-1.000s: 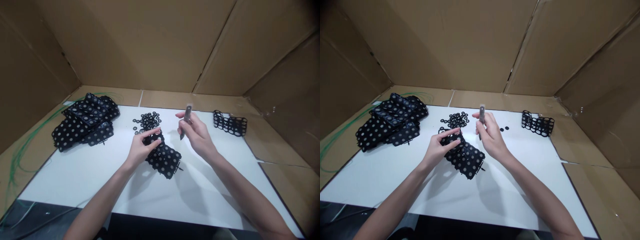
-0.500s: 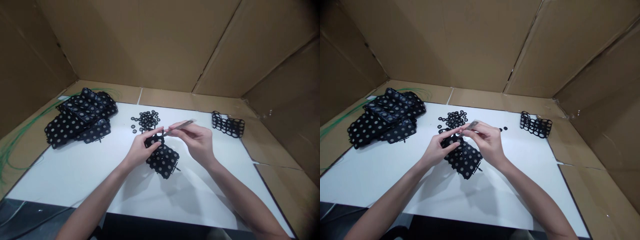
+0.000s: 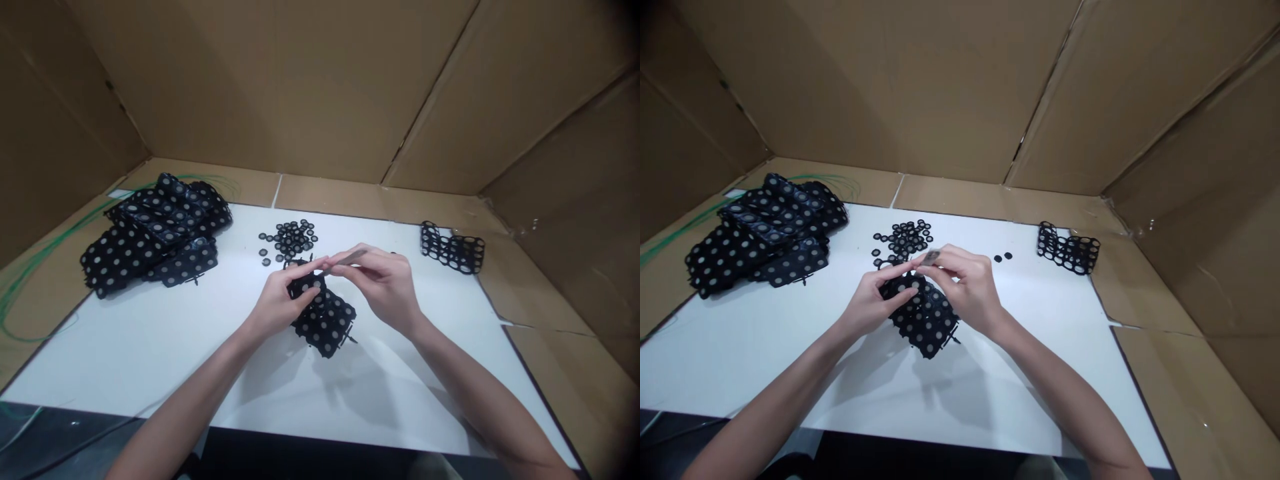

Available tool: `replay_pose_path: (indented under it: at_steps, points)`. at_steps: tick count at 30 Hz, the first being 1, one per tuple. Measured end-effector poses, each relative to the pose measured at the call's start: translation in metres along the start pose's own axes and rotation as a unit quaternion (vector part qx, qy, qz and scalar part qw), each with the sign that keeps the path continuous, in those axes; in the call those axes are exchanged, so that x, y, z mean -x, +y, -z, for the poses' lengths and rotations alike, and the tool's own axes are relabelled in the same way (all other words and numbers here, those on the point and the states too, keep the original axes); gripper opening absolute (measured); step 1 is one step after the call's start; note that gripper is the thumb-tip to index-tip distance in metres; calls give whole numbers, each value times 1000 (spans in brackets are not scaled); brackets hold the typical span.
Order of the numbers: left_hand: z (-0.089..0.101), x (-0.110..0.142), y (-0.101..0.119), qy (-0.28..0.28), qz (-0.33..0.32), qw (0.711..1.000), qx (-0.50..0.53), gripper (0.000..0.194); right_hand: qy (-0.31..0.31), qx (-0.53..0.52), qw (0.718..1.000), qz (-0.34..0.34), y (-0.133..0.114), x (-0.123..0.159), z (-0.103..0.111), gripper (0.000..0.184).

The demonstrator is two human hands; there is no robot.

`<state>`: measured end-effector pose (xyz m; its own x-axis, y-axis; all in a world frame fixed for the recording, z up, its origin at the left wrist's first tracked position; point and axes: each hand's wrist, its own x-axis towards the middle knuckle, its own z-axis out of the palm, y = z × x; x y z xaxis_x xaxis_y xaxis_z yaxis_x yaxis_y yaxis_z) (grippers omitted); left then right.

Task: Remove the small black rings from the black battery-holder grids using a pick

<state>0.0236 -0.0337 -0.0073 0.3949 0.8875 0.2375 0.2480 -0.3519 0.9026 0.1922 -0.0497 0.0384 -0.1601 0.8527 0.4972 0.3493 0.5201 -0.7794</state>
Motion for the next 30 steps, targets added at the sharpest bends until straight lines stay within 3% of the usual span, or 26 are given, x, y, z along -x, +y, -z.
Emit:
replay_pose_path:
  at_steps: [5,14,16,20,22,24,27,30]
  points:
    - [0,1,-1,6,8,1000,15,43,-17,58,997,52,1,3,-5,15]
    - [1,-2,0,-12,35,998,58,42,-51,52,997,30,7,2,-13,15]
    - [2,-4,1,-11,49,997,65,43,-11,10,1000,-3,6,1,-9,12]
    - [3,-5,1,0,74,995,71,43,198,-93,975,-31,0,-2,9,11]
    - [3,-6,-1,12,78,994,81,44,235,-85,968,-33,-2,-5,18,10]
    - [4,-7,-3,30,79,992,89,45,194,-56,978,-56,2,-8,21,10]
    - [7,-13,-5,48,68,992,95,52,67,-6,992,-107,16,-12,14,14]
    - [12,-27,-1,30,38,994,101,56,-7,19,987,-161,33,-17,1,18]
